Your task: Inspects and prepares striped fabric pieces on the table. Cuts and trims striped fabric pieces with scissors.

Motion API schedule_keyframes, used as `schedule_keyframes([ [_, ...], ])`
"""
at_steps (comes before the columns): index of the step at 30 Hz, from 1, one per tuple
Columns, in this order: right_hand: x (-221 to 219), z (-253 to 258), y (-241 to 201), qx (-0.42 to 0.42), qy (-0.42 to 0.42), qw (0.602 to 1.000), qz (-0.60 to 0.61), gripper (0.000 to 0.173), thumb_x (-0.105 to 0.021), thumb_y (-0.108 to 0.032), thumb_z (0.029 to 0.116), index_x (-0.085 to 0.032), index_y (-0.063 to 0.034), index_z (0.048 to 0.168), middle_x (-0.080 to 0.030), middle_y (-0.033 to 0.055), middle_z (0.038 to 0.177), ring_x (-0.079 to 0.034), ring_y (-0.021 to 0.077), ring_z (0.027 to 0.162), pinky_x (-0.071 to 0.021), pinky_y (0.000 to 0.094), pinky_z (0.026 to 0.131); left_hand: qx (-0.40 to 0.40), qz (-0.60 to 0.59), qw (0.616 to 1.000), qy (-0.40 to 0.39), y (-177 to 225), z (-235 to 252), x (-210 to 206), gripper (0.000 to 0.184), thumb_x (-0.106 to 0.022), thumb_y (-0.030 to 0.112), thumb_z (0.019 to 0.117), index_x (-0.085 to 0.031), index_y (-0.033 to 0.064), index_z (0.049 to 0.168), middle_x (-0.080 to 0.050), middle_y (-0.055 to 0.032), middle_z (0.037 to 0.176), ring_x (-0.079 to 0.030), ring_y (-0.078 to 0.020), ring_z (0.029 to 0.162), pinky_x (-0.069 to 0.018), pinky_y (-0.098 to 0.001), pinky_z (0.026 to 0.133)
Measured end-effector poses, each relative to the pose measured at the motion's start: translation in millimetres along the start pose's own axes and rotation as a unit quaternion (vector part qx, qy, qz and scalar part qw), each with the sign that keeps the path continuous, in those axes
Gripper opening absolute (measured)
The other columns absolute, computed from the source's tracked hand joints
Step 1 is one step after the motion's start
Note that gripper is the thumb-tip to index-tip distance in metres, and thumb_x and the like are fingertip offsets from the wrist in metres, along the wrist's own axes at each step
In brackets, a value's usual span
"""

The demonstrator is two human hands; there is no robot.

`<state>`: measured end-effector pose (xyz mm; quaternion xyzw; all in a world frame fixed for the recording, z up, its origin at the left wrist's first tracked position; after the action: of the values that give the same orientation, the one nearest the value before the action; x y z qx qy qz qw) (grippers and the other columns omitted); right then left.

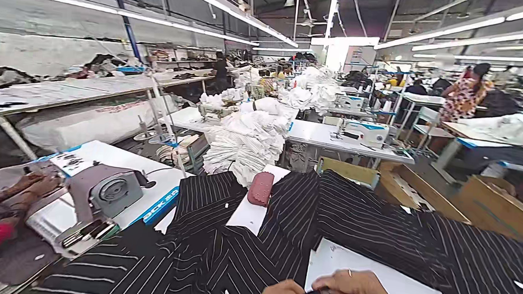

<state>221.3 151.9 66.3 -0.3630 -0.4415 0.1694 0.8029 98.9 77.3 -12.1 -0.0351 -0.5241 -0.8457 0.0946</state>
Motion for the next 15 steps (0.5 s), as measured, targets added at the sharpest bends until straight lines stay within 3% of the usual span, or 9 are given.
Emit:
schedule_keyframes([
  [4,64.9,17.6,-58.6,0.136,0.154,0.974,-0.092,0.018,-0.062,-0.015,0.0998,-0.078,-0.0118,0.107,-0.076,-0.0016,0.091,-0.07,0.0001,0.078,-0.0589,0.0168,0.074,-0.053,0.044,0.997,0.019,42.6,23.2,19.4,0.024,-0.075,0.015,0.0908,-0.072,-0.0058,0.079,-0.075,-0.0092,0.099,-0.067,-0.003,0.103,-0.0533,-0.0204,0.093],
  [8,148.2,8.9,-127.2,0.161,0.258,0.927,-0.219,0.021,-0.059,-0.021,0.1029,-0.077,-0.0134,0.112,-0.076,-0.0046,0.099,-0.069,-0.0007,0.084,-0.0601,0.0183,0.076,-0.104,0.128,0.985,0.056,51.3,22.3,58.4,0.021,-0.074,0.025,0.0925,-0.075,0.0064,0.083,-0.076,0.0029,0.101,-0.066,0.0017,0.106,-0.0533,-0.0177,0.095],
  [10,179.7,4.8,-159.5,0.155,0.295,0.892,-0.304,0.022,-0.059,-0.021,0.1019,-0.076,-0.0124,0.113,-0.074,-0.0043,0.098,-0.068,-0.0002,0.081,-0.0595,0.0196,0.073,-0.107,0.155,0.98,0.062,51.2,17.1,75.0,0.021,-0.073,0.026,0.0921,-0.077,0.0079,0.084,-0.077,0.0037,0.101,-0.067,0.0016,0.106,-0.0533,-0.0171,0.095],
  [12,205.3,10.0,-186.3,0.148,0.304,0.87,-0.36,0.025,-0.056,-0.018,0.1038,-0.073,-0.0066,0.118,-0.074,0.0012,0.1,-0.068,0.0016,0.084,-0.0589,0.0215,0.078,-0.108,0.17,0.978,0.056,52.6,13.5,82.0,0.023,-0.072,0.027,0.0933,-0.076,0.0075,0.082,-0.076,0.0027,0.099,-0.067,0.0012,0.104,-0.0528,-0.0167,0.094],
  [15,253.5,27.7,-206.9,0.138,0.327,0.854,-0.381,0.027,-0.055,-0.028,0.1064,-0.072,-0.0115,0.118,-0.072,-0.0048,0.101,-0.066,-0.0047,0.087,-0.0562,0.0189,0.083,-0.1,0.188,0.976,0.044,48.8,12.6,74.5,0.026,-0.07,0.025,0.0947,-0.075,0.0043,0.08,-0.076,-0.0019,0.098,-0.066,-0.0002,0.105,-0.0516,-0.0173,0.095],
])
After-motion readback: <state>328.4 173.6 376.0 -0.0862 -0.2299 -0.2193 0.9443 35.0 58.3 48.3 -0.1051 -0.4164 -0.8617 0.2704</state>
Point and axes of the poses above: each hand's wrist, its own z-axis towards the middle knuckle, its own x-axis out of the back of the hand, y = z × x, the point moved 10 cm from there along z, towards the middle knuckle
